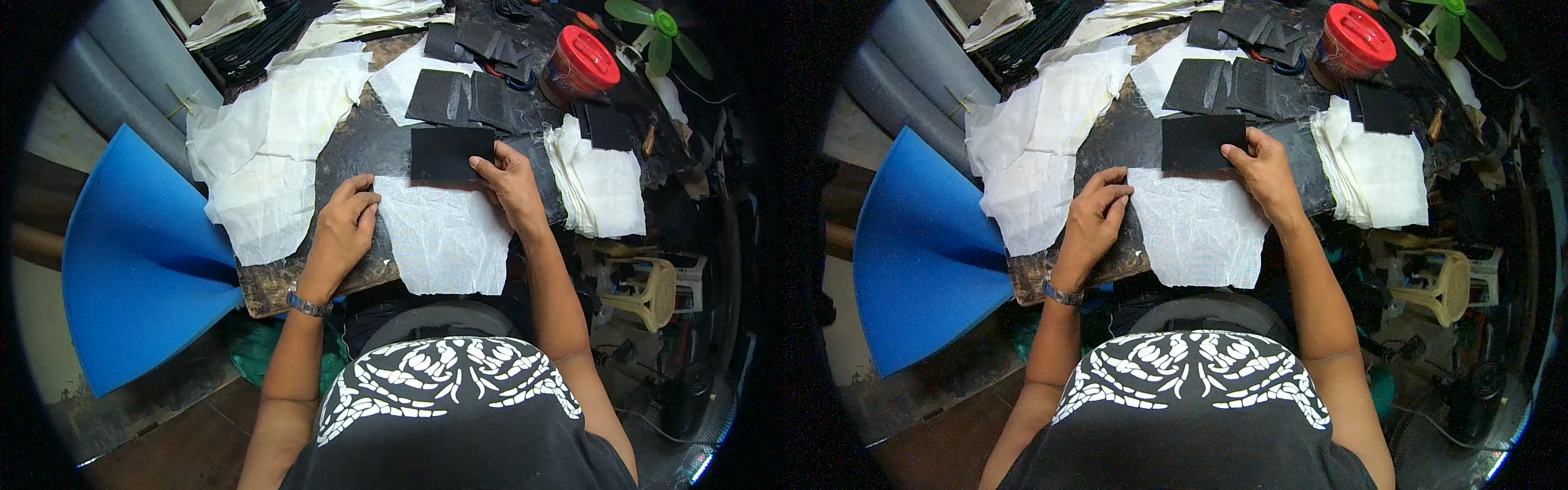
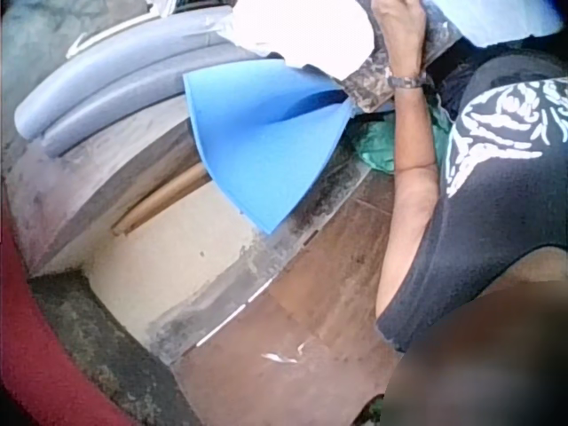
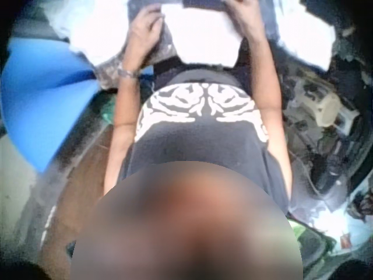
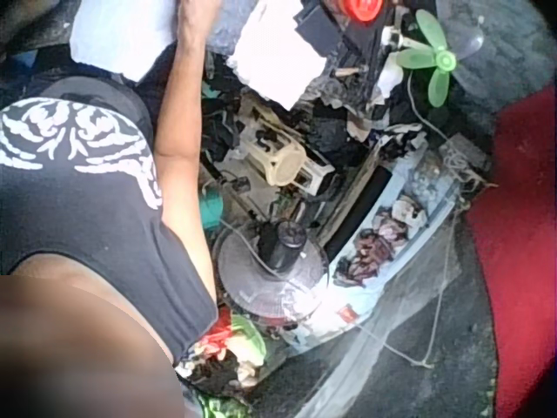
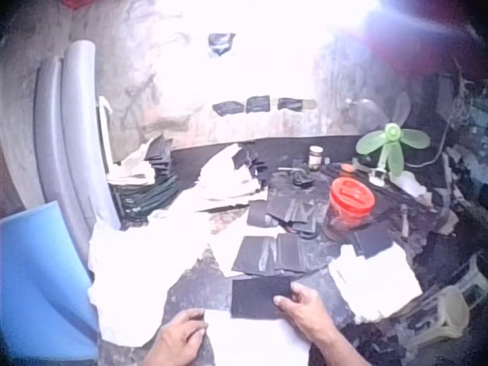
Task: The person repeatedly picks a white fabric sheet, places a small black square on it, folds the white fabric over the black square, and sets the assembled unit aside. This cycle is performed many times on a cluttered work table with stacks of white and black fabric pieces.
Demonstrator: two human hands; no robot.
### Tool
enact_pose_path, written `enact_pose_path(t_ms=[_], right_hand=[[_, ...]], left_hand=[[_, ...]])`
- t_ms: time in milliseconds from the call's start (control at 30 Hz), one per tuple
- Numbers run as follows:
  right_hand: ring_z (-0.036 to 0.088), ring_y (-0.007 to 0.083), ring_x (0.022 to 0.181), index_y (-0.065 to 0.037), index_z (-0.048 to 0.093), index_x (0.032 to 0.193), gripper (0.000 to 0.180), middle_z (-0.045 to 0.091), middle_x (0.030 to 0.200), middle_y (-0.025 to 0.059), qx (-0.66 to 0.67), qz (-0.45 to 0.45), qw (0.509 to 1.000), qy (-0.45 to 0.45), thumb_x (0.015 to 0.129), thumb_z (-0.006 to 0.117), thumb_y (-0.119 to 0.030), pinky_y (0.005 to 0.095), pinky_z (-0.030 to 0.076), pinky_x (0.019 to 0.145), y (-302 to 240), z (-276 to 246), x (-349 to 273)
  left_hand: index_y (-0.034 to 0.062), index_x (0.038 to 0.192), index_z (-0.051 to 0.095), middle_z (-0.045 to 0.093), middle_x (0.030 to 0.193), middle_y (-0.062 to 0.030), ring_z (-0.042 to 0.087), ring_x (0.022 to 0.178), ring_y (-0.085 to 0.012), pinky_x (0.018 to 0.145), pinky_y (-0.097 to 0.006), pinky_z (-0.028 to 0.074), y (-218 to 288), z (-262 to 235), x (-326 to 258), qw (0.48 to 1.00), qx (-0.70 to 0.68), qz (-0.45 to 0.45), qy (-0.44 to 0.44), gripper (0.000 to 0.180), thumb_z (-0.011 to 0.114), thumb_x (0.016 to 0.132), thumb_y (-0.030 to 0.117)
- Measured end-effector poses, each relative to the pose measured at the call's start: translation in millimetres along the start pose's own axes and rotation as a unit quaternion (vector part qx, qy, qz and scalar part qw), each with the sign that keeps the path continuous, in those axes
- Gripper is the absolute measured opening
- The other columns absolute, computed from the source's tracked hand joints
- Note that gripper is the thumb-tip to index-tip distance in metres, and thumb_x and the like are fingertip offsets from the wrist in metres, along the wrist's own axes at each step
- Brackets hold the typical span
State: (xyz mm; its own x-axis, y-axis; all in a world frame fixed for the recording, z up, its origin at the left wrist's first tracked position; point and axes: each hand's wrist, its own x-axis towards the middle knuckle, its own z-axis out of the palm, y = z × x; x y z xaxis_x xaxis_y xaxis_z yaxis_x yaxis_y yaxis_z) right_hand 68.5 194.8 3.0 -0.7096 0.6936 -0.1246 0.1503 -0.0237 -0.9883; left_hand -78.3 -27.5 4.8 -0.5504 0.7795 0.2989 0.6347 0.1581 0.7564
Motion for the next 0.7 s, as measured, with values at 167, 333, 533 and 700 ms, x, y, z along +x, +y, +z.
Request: enact_pose_path(t_ms=[167,333,533,700], right_hand=[[0.040,-0.0008,0.048,-0.005,0.063,0.091,0.008,0.056,0.067,-0.0062,-0.029,0.002,1.000,0.011,0.091,0.067,-0.012,0.0181,0.028,0.041,3,0,2],[0.044,-0.0002,0.052,-0.005,0.063,0.087,0.009,0.058,0.069,-0.0051,-0.059,0.000,0.998,0.022,0.090,0.069,-0.011,0.0174,0.030,0.043,5,-1,6],[0.050,0.0040,0.062,0.001,0.064,0.093,0.013,0.061,0.073,-0.0014,0.005,0.001,1.000,0.020,0.086,0.071,-0.008,0.0218,0.039,0.054,-1,5,2],[0.046,-0.0006,0.053,0.000,0.057,0.114,0.032,0.057,0.073,-0.0044,0.054,-0.016,0.998,0.023,0.088,0.071,-0.010,0.0157,0.032,0.043,-3,-5,2]], left_hand=[[-0.0061,0.101,0.067,0.064,0.116,-0.0218,0.063,0.107,-0.0364,0.092,-0.040,0.051,6,5,5,0.999,0.026,0.000,0.048,0.019,0.057,0.085,-0.002],[-0.0029,0.123,0.060,0.057,0.133,-0.0201,0.056,0.123,-0.0352,0.102,-0.040,0.046,16,20,20,0.991,0.052,0.115,0.038,0.035,0.054,0.089,-0.004],[-0.0005,0.149,0.032,0.034,0.154,-0.0212,0.032,0.144,-0.0342,0.119,-0.045,0.024,18,58,31,0.970,0.102,0.185,-0.116,0.054,0.047,0.098,0.009],[-0.0057,0.149,0.029,0.032,0.153,-0.0258,0.031,0.143,-0.0375,0.118,-0.047,0.024,15,69,24,0.959,0.181,0.175,-0.132,0.056,0.046,0.099,0.016]])
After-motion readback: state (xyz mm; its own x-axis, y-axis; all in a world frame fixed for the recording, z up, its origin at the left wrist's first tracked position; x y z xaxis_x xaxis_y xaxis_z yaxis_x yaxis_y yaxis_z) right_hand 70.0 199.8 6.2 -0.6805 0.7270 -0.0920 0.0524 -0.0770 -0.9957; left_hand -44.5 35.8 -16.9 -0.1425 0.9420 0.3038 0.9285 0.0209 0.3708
